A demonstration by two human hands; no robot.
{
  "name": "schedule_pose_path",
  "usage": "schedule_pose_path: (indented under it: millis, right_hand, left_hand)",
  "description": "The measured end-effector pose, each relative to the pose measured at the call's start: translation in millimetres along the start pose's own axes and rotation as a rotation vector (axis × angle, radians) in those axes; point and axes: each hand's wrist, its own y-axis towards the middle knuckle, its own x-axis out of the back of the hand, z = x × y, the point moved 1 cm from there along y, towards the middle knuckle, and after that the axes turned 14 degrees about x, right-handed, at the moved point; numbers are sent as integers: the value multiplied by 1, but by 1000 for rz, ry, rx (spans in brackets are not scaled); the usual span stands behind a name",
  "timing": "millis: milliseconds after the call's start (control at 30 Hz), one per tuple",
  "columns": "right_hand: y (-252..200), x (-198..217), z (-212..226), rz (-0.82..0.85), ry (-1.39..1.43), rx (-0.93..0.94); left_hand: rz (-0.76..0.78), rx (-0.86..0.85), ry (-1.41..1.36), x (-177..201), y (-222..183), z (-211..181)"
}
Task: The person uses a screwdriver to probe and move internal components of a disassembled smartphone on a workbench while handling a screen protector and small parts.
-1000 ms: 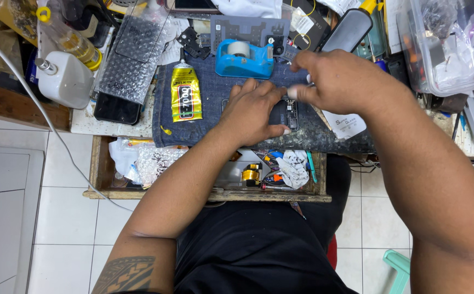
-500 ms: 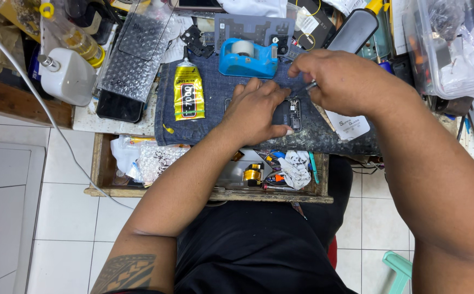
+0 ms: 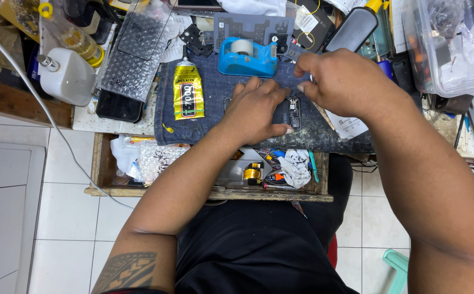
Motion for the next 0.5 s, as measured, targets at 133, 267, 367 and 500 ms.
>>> schedule_pose_path:
  millis: [133,267,367,500]
  right_hand:
    - [-2,-3,-11,-153,37,233]
    - [-7,0,-17,-160,111,131]
    - [-12,-2,-21,-150,70,125]
    - [-24,-10,-26,-231,78,104]
  left_hand:
    - [7,1,-3,0,1,-2]
    - [-48,10,-40,-2,7,-2]
    - [-74,13,25,-9,16,-4]
    - [-152,-74,121,-18,33,-11]
